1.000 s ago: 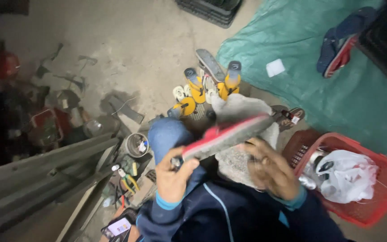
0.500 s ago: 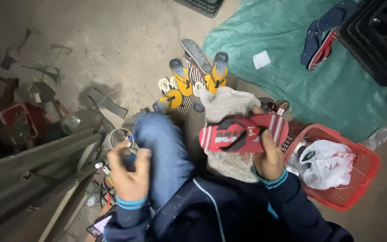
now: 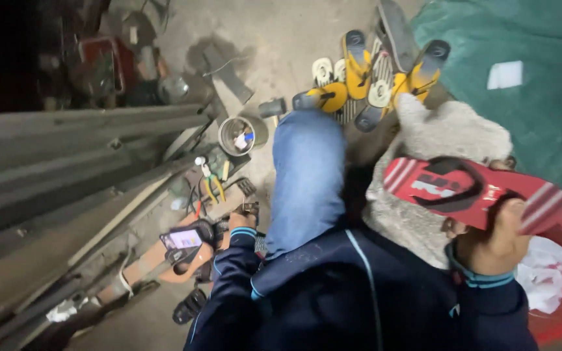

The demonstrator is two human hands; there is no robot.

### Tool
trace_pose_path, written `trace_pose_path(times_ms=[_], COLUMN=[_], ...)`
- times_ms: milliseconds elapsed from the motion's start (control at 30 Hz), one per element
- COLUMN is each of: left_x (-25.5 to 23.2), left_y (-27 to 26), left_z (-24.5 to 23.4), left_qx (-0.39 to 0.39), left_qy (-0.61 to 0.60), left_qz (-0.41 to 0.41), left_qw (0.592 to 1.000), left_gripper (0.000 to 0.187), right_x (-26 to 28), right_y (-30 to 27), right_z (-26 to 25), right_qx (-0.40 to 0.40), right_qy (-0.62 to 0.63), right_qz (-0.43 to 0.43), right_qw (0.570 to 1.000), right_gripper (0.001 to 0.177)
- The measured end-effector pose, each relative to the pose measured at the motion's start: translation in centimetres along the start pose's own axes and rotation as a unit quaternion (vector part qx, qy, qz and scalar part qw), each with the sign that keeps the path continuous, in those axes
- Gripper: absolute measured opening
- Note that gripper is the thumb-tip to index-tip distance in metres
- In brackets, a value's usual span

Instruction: Hand-sewing a flip-flop strap back onto the sole using a needle and thread.

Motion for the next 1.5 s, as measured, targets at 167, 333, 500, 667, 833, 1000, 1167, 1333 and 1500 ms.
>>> trace_pose_path(times_ms=[167,333,500,667,833,1000,1167,1333,1500], left_x=[4.2,5.6,5.0,3.1,2.0,4.6,2.8,1.2,-2.3], left_y=[-0.3,1.1,2.2,2.9,2.5,-0.2,-2.4,1.7,5.3], left_z=[3.4,3.2,2.4,1.1,0.3,4.5,5.9,7.2,2.3], left_qx=[0.032,0.120,0.141,0.142,0.103,0.002,0.016,-0.015,-0.057], left_qy=[-0.153,-0.478,-0.554,-0.532,-0.527,-0.513,-0.389,-0.378,-0.280], left_qz=[-0.167,-0.409,-0.424,-0.480,-0.489,-0.424,-0.259,-0.028,0.025], left_qw=[0.973,0.768,0.703,0.683,0.688,0.746,0.884,0.925,0.958], left_gripper=[0.030,0.028,0.038,0.030,0.030,0.014,0.008,0.008,0.025], right_x=[-0.2,0.5,0.0,0.1,-0.3,-0.5,-0.3,0.0,-0.1], right_y=[0.0,-0.7,-0.6,-0.9,-0.9,-0.4,-0.4,-0.2,-0.5], right_z=[-0.1,1.1,0.9,1.4,1.1,1.6,1.1,0.6,0.3], right_qx=[-0.001,-0.033,-0.019,-0.026,-0.045,-0.036,-0.029,-0.020,-0.028], right_qy=[-0.049,-0.107,-0.115,-0.169,-0.162,-0.163,-0.153,-0.116,-0.088], right_qz=[0.002,0.017,0.010,-0.003,0.005,-0.003,-0.004,-0.005,-0.011], right_qw=[0.999,0.994,0.993,0.985,0.986,0.986,0.988,0.993,0.996], right_gripper=[0.061,0.052,0.058,0.063,0.055,0.059,0.058,0.059,0.049])
Point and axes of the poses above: each hand's wrist, its own y-axis towards the middle knuckle, its own z-axis out of the palm, x = y × z, the point moved 2 cm from there along y, towards the middle knuckle, and after that the axes turned 4 degrees about y, right-handed, at the moved point
